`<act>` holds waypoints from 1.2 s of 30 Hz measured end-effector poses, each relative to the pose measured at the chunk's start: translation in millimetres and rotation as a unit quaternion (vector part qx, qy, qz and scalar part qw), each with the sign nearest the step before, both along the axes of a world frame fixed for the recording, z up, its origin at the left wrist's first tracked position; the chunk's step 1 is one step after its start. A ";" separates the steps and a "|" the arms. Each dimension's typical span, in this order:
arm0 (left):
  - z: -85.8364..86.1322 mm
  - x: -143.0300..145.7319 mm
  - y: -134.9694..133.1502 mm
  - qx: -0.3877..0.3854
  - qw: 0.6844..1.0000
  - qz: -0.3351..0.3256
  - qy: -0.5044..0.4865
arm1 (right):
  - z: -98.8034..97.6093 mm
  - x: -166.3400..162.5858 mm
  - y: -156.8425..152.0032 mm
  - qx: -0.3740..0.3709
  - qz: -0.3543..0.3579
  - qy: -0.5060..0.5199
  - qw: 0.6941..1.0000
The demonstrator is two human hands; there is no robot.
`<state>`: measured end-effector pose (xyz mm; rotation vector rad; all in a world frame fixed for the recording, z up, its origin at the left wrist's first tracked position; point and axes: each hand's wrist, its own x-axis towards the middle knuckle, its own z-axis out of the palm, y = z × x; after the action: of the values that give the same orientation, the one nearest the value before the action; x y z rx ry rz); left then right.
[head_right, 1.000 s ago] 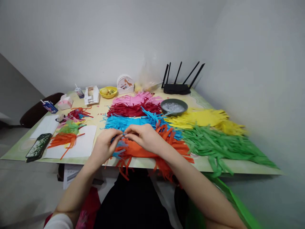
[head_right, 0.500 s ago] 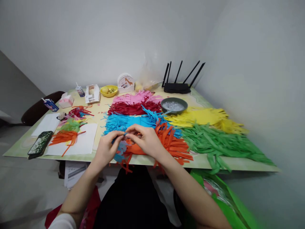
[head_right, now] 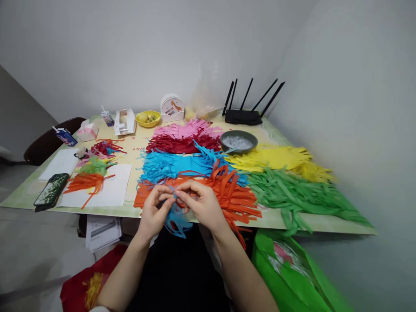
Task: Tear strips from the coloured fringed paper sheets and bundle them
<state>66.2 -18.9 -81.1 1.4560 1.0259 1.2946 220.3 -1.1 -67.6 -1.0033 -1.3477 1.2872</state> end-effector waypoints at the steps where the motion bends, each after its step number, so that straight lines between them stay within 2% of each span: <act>1: -2.3 1.0 -2.1 -0.007 1.000 0.007 -0.006 | 0.2 -0.8 -3.3 0.001 -0.004 -0.006 1.000; 9: -19.5 -0.8 -14.9 0.026 0.997 0.057 0.034 | -6.6 -4.1 -14.8 -0.027 0.033 0.029 0.999; 15: -17.4 -4.1 -19.5 0.003 0.996 0.033 0.080 | -23.5 -9.5 -26.8 0.011 -0.065 -0.008 0.998; 19: -20.7 -3.6 -22.9 0.009 0.995 0.041 0.095 | -25.4 -7.9 -29.2 0.018 -0.043 -0.016 0.999; 22: -19.7 -3.0 -23.5 -0.035 0.998 0.021 0.042 | -22.1 -2.8 -27.6 0.032 -0.018 -0.022 0.999; 26: -15.5 -4.0 -19.0 -0.142 0.984 -0.087 -0.061 | -17.3 0.2 -26.8 0.033 -0.002 -0.014 0.999; 28: -15.0 -5.0 -16.2 -0.179 0.972 -0.120 -0.098 | -14.9 -0.5 -27.0 0.039 0.003 -0.016 0.999; 32: -16.0 -7.6 -12.9 -0.223 0.954 -0.108 -0.171 | -10.3 -2.3 -26.4 0.074 -0.033 -0.028 0.996; 36: -19.8 -5.9 -13.3 -0.233 0.945 -0.095 -0.210 | -10.3 -7.8 -27.1 0.092 -0.084 -0.059 0.990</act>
<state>60.3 -32.2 -100.8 0.8485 0.8092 1.0653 212.5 -28.1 -77.8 -1.0530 -1.4108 0.9720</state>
